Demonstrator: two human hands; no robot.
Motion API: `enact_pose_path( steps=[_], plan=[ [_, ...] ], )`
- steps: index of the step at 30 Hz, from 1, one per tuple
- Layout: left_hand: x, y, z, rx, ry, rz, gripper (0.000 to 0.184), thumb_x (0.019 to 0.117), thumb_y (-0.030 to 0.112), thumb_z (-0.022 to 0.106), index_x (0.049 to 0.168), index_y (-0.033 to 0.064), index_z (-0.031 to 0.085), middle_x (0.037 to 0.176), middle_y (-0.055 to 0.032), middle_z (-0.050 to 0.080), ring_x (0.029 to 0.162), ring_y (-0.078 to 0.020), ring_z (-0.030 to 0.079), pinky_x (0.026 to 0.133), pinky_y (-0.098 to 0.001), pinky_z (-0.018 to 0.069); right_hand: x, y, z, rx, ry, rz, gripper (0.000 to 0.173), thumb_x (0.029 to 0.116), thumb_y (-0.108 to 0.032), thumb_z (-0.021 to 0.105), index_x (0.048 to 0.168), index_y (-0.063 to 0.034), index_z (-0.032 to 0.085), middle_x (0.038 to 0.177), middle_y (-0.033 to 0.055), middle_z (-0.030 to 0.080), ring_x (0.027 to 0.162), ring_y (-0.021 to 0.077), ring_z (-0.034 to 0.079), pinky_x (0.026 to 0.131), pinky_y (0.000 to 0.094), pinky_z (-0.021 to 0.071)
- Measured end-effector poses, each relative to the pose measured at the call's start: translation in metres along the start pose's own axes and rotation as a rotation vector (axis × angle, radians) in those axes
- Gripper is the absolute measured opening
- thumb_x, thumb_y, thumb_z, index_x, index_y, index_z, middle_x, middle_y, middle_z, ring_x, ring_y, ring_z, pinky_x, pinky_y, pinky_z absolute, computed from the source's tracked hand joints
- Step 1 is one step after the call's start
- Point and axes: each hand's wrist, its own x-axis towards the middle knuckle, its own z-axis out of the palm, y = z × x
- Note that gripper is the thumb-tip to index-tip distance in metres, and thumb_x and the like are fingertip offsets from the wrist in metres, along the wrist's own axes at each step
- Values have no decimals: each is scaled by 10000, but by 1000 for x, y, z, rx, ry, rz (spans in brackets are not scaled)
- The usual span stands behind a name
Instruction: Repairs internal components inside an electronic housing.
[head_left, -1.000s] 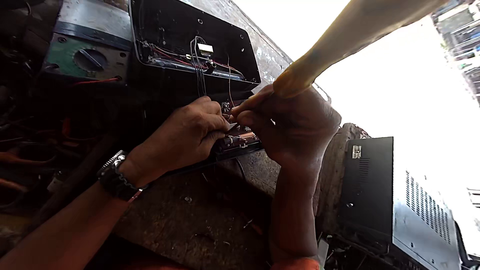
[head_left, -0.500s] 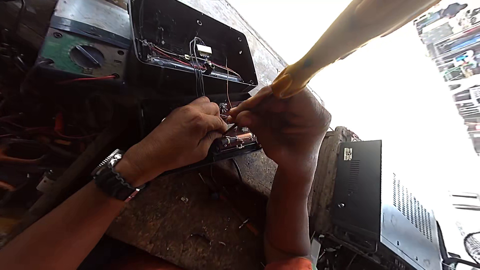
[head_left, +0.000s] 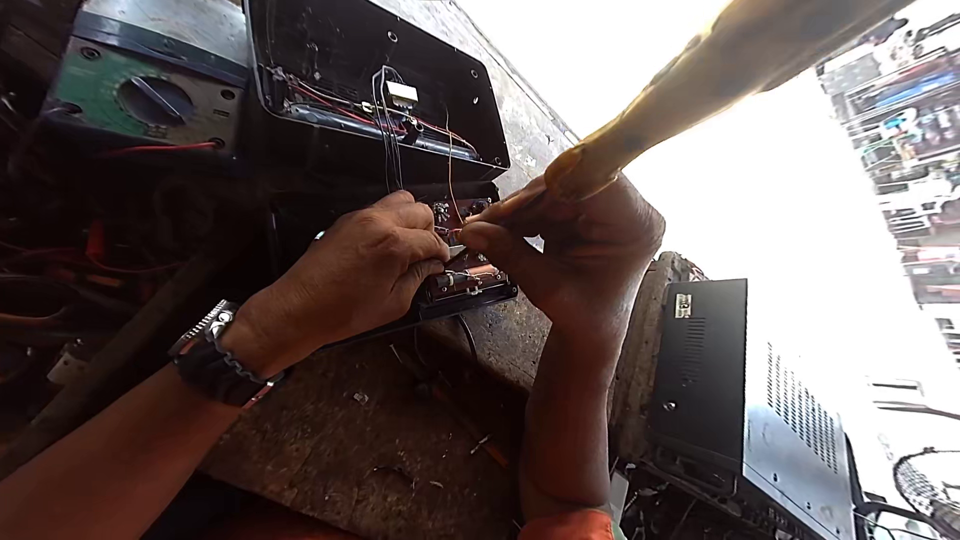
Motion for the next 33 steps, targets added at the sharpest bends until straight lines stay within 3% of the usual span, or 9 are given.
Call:
enact_pose_path(
  steps=[10,13,15,18,21,24,27,31,33],
  plan=[
    [-2,-1,1,-3,14,14,195,993,130,587,953,84,773,871,-28,614,875,-195,569,760,-340,465,-1,3,1,-44,27,-12,317,768,6,872,973,13,630,816,61,726,716,124,718,672,296,639],
    [-1,-1,2,-11,16,3,189,989,127,596,937,85,772,866,-27,607,872,-198,569,756,-343,466,0,-5,-2,4,-85,71,320,851,57,769,1126,98,610,1004,146,734,874,197,752,780,335,660],
    [-1,0,1,-11,17,-8,183,984,121,604,904,85,765,865,-28,614,877,-198,578,770,-345,477,0,-7,-2,61,-127,96,294,887,97,708,1162,132,611,1060,189,735,928,243,761,811,371,668],
    [2,0,1,7,11,-33,195,985,148,603,878,106,760,849,-4,604,869,-171,578,756,-307,480,-3,-6,-3,34,-95,69,243,858,85,758,1070,96,638,967,159,752,859,227,768,769,359,674],
    [-1,-2,2,-11,10,4,203,992,123,585,887,81,754,848,-28,592,852,-196,564,737,-339,465,-4,-4,-5,-50,-59,30,267,800,29,834,998,48,655,892,124,759,772,177,752,667,294,642],
    [-3,-2,2,-27,6,27,209,996,117,574,943,83,774,861,-32,603,860,-199,565,746,-342,461,-5,-2,-4,-80,-28,-2,292,769,-12,873,957,29,653,854,89,735,766,146,728,697,282,629],
    [-4,-3,2,-26,19,38,221,1003,135,569,928,80,770,852,-34,602,852,-198,564,741,-343,458,-5,1,-4,-63,-12,-24,330,744,-27,897,956,14,648,864,76,715,788,144,722,737,294,637],
    [-3,-2,2,-15,19,28,199,996,131,586,906,77,755,849,-35,598,851,-201,563,736,-345,460,-2,-5,-5,66,-158,41,250,873,70,739,1101,91,637,1039,169,733,929,232,751,817,367,656],
    [-3,-2,1,-21,23,30,190,1001,127,587,941,72,758,859,-35,613,860,-199,578,750,-341,475,-2,-8,-5,115,-190,55,195,901,91,690,1091,107,651,1039,188,737,926,255,756,821,391,661]
  ],
)
